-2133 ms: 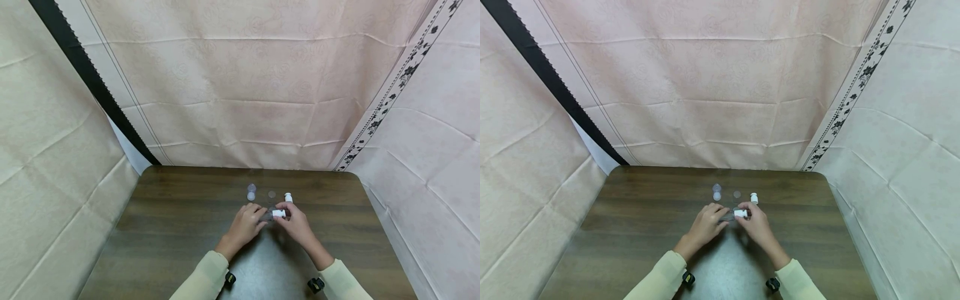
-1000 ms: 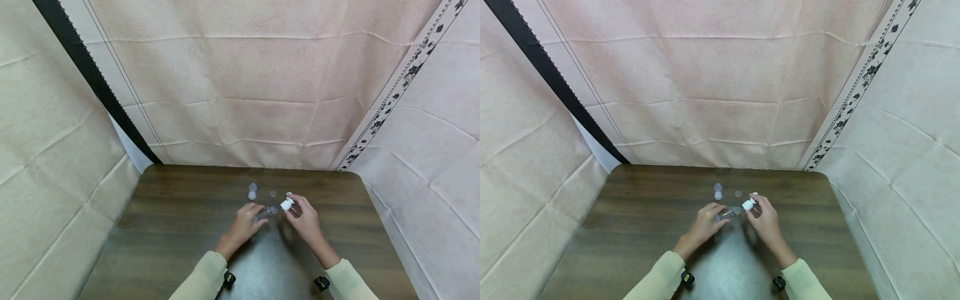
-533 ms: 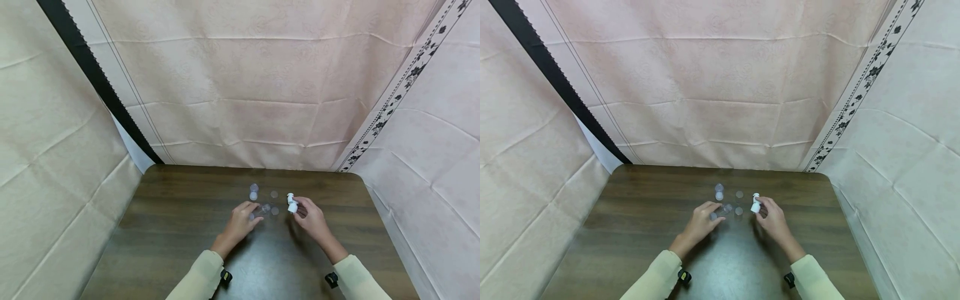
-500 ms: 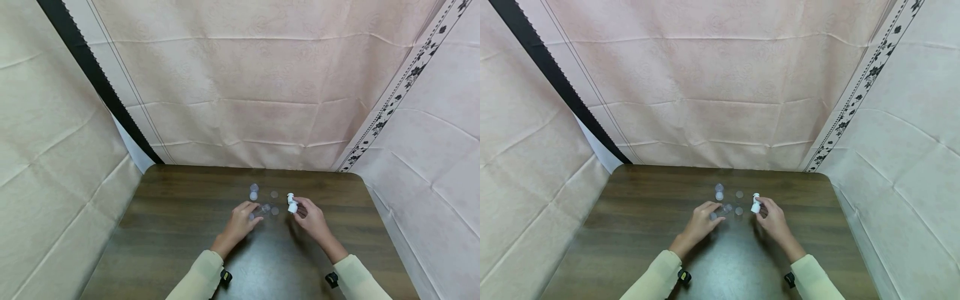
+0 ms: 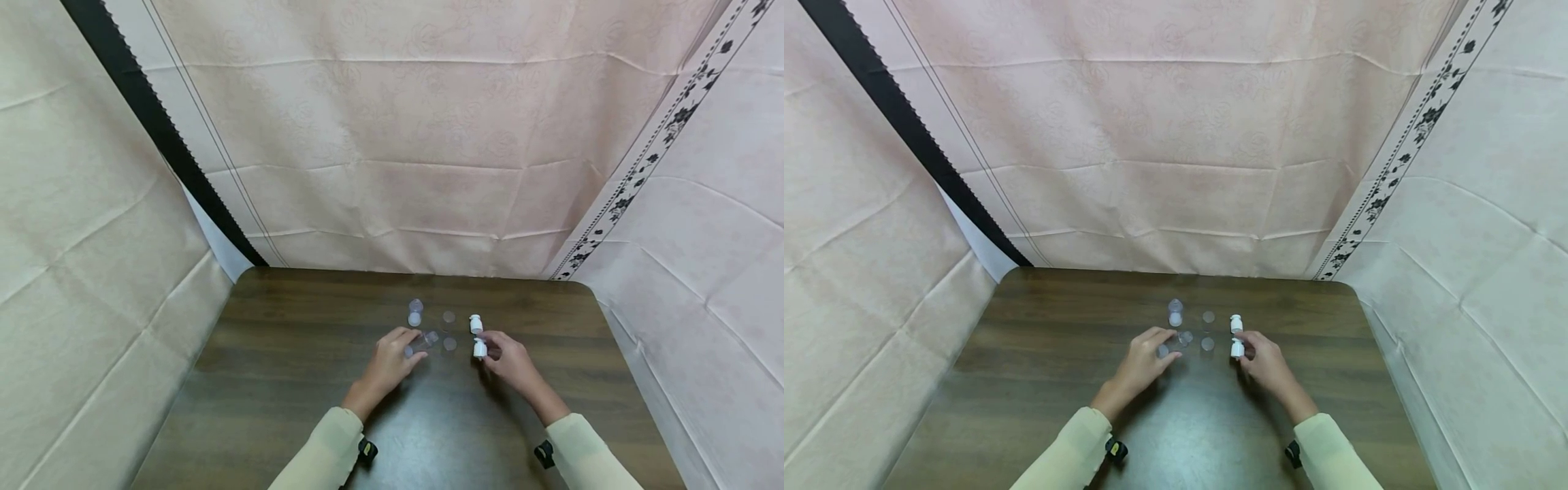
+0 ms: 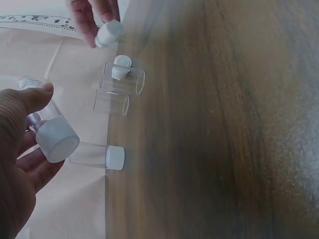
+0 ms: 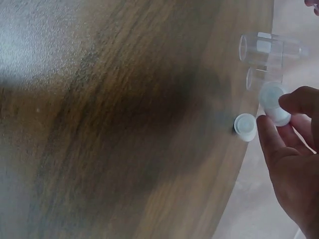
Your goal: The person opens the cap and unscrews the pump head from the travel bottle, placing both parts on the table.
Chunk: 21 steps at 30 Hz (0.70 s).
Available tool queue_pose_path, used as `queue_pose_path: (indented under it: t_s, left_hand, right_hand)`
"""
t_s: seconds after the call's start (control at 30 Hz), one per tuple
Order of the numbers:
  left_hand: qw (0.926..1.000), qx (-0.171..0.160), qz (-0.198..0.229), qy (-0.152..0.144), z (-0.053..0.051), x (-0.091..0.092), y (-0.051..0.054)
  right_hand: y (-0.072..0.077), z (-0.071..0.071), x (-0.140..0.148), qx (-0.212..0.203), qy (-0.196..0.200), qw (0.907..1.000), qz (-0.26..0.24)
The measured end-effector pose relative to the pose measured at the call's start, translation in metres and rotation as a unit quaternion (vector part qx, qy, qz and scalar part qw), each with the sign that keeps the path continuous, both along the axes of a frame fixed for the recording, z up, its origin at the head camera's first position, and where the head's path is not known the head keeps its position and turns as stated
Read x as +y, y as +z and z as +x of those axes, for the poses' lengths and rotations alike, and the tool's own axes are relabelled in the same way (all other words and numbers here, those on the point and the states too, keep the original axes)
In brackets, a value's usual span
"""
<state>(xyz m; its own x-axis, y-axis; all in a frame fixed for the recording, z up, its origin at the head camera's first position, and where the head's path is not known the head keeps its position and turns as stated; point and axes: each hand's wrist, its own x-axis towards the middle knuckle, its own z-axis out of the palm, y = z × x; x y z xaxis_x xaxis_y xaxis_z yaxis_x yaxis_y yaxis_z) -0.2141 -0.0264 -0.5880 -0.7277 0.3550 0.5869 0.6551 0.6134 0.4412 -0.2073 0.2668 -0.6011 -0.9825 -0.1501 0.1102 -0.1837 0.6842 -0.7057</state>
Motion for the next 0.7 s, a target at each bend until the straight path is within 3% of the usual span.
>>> queue_pose_path:
  t_s: [0.23,0.43,0.7]
  left_hand:
    - [0.9999,-0.012,-0.001,0.003,0.000,-0.001,0.001]
    - [0.9995,-0.029,0.011,-0.004,0.001,-0.003,0.001]
    - [0.9997,-0.019,0.013,0.000,0.000,-0.005,0.002]
  right_hand:
    - [-0.006,-0.002,0.003,-0.059,-0.010,0.9977,0.030]
    - [-0.009,-0.004,0.003,-0.062,-0.009,0.9968,0.050]
    - [-0.012,-0.004,0.001,-0.068,-0.007,0.9963,0.051]
